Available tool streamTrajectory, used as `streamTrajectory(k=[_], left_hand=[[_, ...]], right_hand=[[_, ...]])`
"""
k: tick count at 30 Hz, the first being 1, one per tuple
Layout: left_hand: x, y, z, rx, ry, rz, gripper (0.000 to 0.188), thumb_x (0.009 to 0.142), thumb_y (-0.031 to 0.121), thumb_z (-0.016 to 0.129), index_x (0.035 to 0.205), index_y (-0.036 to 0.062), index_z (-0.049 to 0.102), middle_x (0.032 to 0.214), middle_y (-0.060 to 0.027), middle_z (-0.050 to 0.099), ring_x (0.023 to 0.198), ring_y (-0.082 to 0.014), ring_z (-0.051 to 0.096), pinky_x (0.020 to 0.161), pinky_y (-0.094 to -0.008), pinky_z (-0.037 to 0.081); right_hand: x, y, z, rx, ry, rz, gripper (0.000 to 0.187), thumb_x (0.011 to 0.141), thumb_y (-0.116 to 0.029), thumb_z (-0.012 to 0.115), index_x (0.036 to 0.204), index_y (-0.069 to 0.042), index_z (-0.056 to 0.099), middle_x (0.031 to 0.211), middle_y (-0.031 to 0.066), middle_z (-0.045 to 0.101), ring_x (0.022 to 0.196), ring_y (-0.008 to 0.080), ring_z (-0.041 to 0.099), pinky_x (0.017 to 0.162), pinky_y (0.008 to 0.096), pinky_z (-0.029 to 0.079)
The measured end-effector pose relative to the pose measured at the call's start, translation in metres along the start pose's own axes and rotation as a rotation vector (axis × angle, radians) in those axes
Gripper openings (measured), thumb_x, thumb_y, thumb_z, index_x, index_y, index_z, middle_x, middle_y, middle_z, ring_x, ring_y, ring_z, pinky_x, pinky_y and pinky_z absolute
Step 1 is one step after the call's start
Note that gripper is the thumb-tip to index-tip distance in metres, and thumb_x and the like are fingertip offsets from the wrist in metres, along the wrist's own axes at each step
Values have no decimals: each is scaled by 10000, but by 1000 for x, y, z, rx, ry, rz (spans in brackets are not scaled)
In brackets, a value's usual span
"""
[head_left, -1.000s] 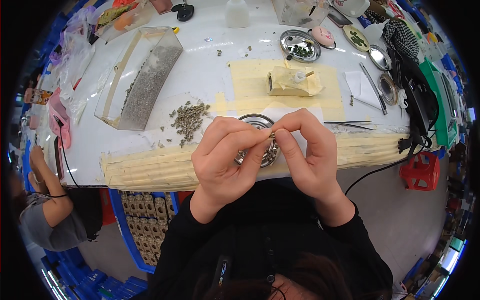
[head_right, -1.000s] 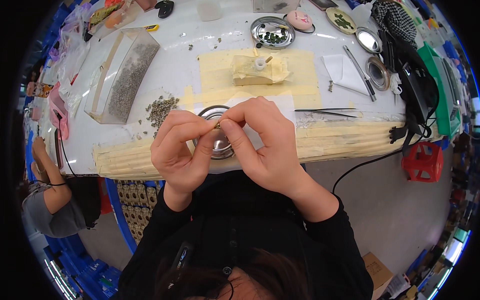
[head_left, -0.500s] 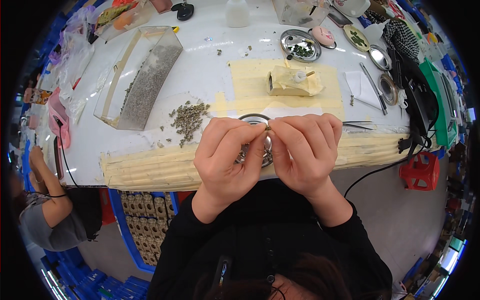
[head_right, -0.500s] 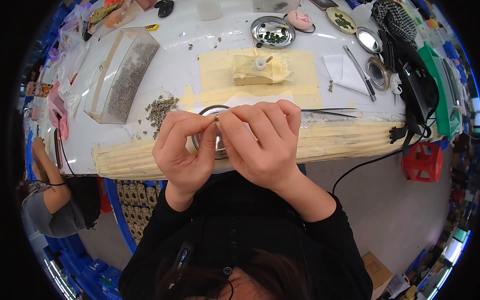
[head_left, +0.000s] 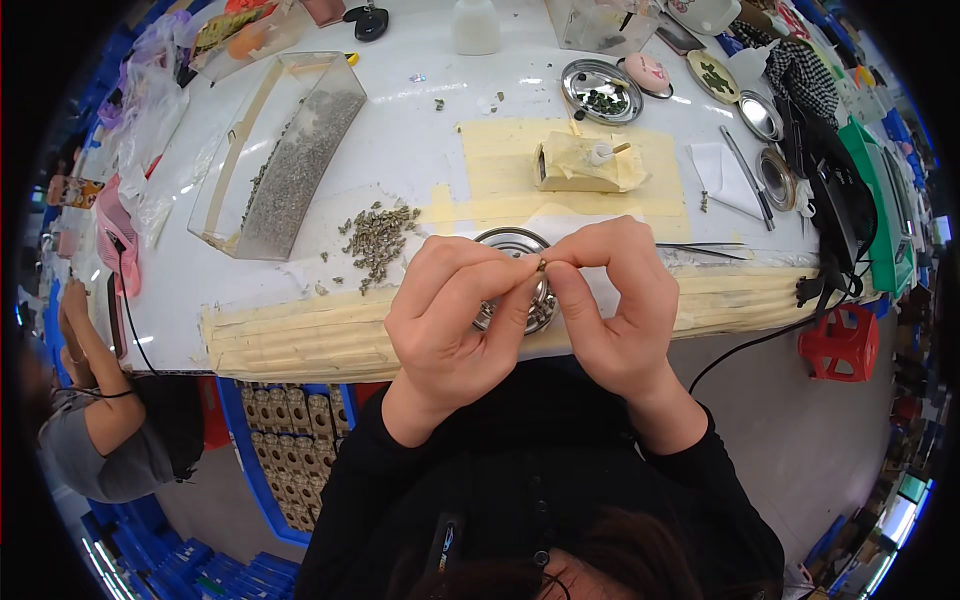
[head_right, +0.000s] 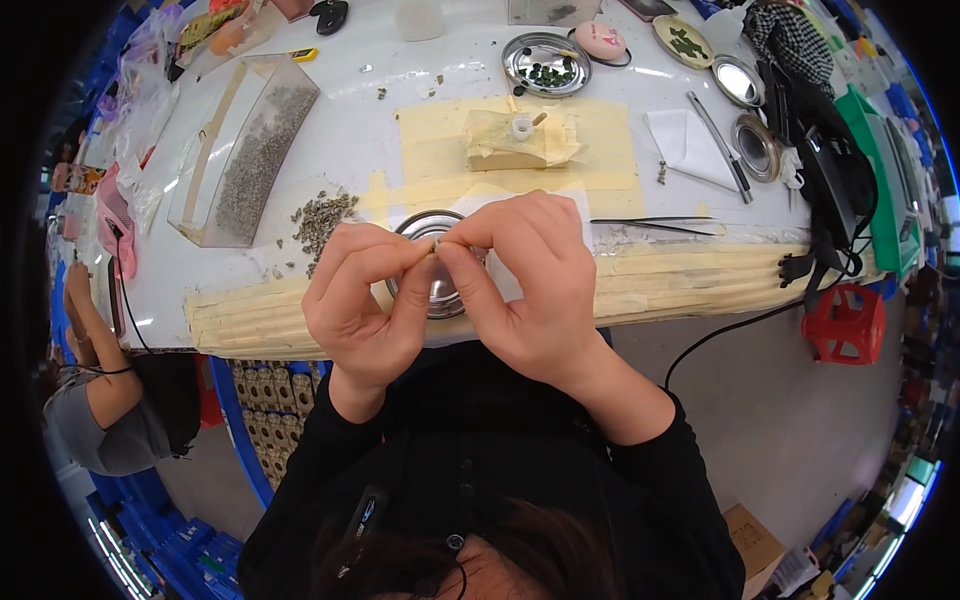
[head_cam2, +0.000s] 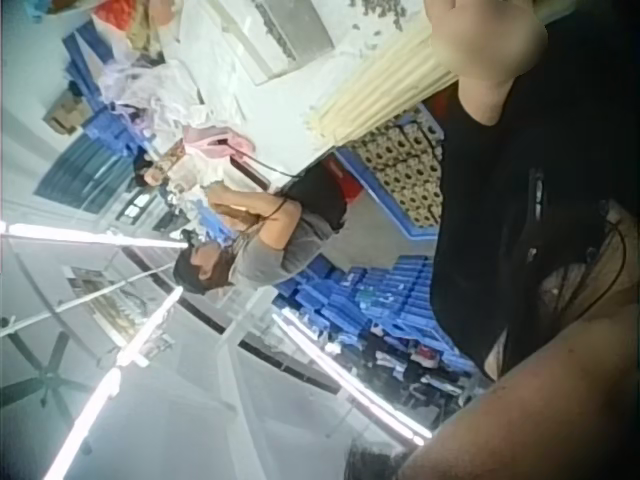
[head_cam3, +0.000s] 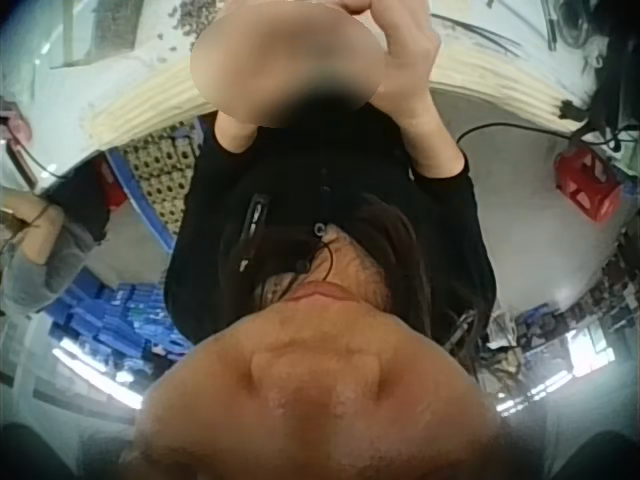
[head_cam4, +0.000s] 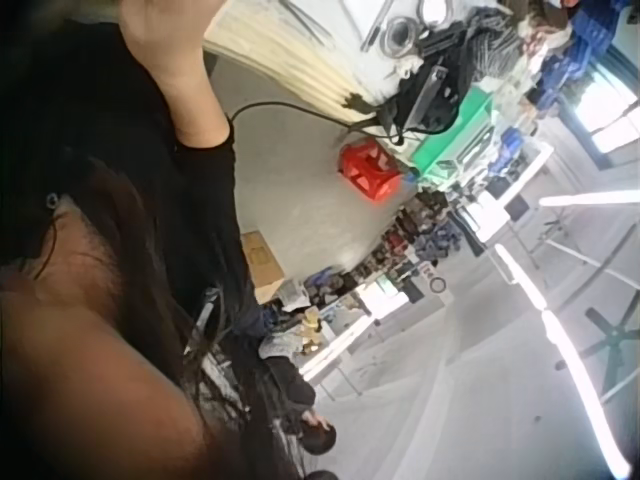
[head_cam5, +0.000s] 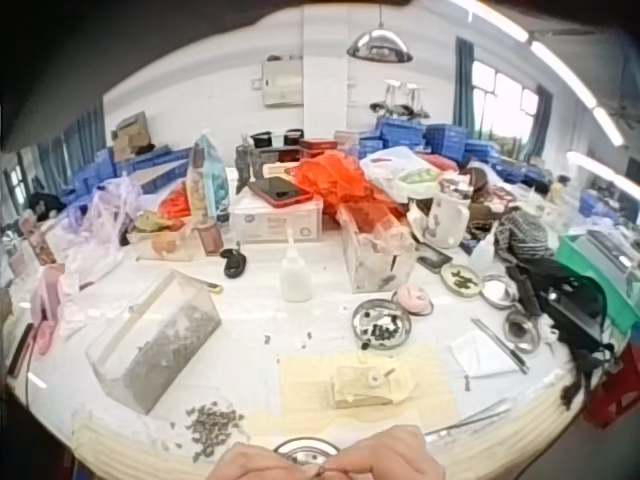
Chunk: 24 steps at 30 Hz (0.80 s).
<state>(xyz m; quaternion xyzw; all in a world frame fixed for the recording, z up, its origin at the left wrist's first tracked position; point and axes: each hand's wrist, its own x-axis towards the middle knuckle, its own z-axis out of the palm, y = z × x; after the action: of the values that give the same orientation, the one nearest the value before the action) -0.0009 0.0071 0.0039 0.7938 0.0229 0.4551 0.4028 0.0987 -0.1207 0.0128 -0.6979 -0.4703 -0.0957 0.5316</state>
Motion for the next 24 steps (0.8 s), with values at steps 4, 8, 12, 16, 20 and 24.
streamTrajectory(k=[4,8,12,16,20,24], left_hand=[[0,0,3,89,33,34,221,704,-94,784,887,9,719,798,-76,654,698,-217,607,615,-302,475],[-1,-1,1,28,1,-2,214,715,-95,785,892,7,723,806,-78,657,708,-208,609,620,-297,475],[0,-2,-3,-123,-33,-32,208,729,-94,785,903,4,725,807,-79,657,714,-201,612,627,-290,474],[1,-2,-3,-155,-32,-43,203,732,-88,786,900,6,722,806,-80,657,713,-203,612,627,-290,474],[-1,0,0,-6,-8,-22,200,729,-84,790,889,9,714,810,-78,657,707,-205,610,621,-292,472],[0,0,2,51,12,3,201,726,-87,787,885,10,712,806,-76,656,705,-209,609,616,-296,472]], right_hand=[[1,0,5,-338,102,-267,126,771,-57,752,857,-84,664,841,20,664,734,204,572,748,349,398],[1,2,3,-94,17,-76,79,825,-50,727,868,-57,660,819,36,642,733,214,577,729,333,404],[-3,-4,-2,442,-100,359,43,878,-52,693,884,-32,656,794,50,622,726,222,577,705,321,406],[0,-11,-2,628,-104,510,48,868,-54,701,878,-37,657,787,45,620,713,227,571,705,331,405],[3,-2,-1,-59,-8,-53,72,834,-54,722,869,-48,659,790,39,625,714,237,571,718,340,403],[4,0,2,-250,63,-227,77,827,-48,725,868,-49,660,794,42,634,720,238,574,722,338,401]])
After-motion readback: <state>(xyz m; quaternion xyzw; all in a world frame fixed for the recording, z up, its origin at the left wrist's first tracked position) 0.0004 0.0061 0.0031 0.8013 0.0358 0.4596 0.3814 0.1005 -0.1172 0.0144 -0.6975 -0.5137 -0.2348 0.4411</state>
